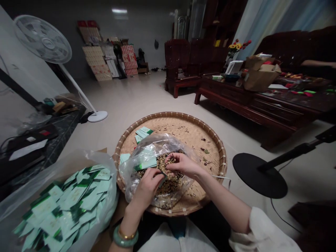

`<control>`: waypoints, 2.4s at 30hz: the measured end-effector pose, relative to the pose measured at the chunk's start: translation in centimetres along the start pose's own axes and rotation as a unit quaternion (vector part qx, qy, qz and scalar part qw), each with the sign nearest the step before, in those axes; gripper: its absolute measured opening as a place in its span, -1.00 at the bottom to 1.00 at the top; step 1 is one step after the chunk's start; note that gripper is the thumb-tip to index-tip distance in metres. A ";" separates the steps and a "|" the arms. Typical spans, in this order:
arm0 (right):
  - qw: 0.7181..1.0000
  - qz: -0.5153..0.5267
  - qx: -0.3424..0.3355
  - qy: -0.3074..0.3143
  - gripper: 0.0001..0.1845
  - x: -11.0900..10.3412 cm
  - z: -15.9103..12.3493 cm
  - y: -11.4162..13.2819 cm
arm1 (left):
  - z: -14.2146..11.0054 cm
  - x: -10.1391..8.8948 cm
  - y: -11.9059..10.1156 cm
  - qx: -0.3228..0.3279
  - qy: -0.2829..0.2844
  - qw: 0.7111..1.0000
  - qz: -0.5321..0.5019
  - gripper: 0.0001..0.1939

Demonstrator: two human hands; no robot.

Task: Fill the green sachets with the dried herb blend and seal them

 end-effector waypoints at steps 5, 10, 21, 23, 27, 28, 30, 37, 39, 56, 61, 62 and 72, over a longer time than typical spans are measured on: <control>0.996 -0.085 -0.007 0.006 -0.71 1.7 1.1 0.8 | 0.4 -0.5 -0.1 0.009 0.024 0.999 0.026 -0.81; 0.986 -0.165 0.007 -0.023 -0.78 1.9 1.5 1.2 | 0.2 -1.2 0.2 0.020 0.033 0.998 0.052 -0.81; 0.976 -0.209 0.055 -0.006 -0.81 2.9 0.1 1.9 | -0.4 -1.0 0.8 -0.007 -0.004 0.999 0.044 -0.83; 0.977 -0.203 0.058 0.009 -0.86 3.2 -0.1 1.9 | -0.3 -1.1 0.7 -0.009 -0.017 0.999 0.033 -0.84; 0.964 -0.261 0.049 0.012 -0.81 3.4 -0.5 1.9 | -0.6 -1.1 0.9 -0.015 -0.039 0.999 0.021 -0.83; 0.953 -0.300 0.035 0.009 -0.74 3.5 -0.5 2.1 | -0.7 -1.1 0.9 -0.015 -0.045 0.999 0.018 -0.83; 0.919 -0.394 -0.016 0.004 -0.65 3.9 -0.8 2.6 | -0.9 -1.2 0.9 -0.017 -0.055 0.998 0.011 -0.84; 0.780 -0.611 -0.113 -0.074 -0.68 4.7 -0.5 2.5 | -0.8 -1.6 0.6 -0.018 -0.070 0.997 -0.015 -0.81; 0.761 -0.630 -0.124 -0.093 -0.68 4.8 -0.2 2.3 | -0.8 -1.7 0.6 -0.019 -0.073 0.997 -0.012 -0.81; 0.763 -0.618 -0.170 -0.084 -0.60 4.5 -1.2 1.6 | -1.3 -1.9 0.6 -0.027 -0.060 0.998 0.013 -0.84; 0.725 -0.654 -0.202 -0.081 -0.91 4.8 -1.4 1.0 | -2.5 -1.3 1.2 -0.078 -0.081 0.993 -0.025 -0.83; 0.727 -0.649 -0.203 -0.096 -0.94 4.6 -1.2 0.9 | -3.0 -0.9 1.5 -0.107 -0.094 0.989 -0.043 -0.78; 0.799 -0.476 -0.223 -0.293 -0.76 1.9 -2.9 3.7 | -4.1 4.4 3.5 -0.361 -0.151 0.881 -0.267 -0.60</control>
Point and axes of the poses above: each hand's wrist, its own z-axis towards the middle knuckle, its own x-axis out of the palm, y = z × x, the point moved 7 cm from there along z, towards the middle knuckle, and after that the axes turned 15 degrees about x, right-handed, at the moved point
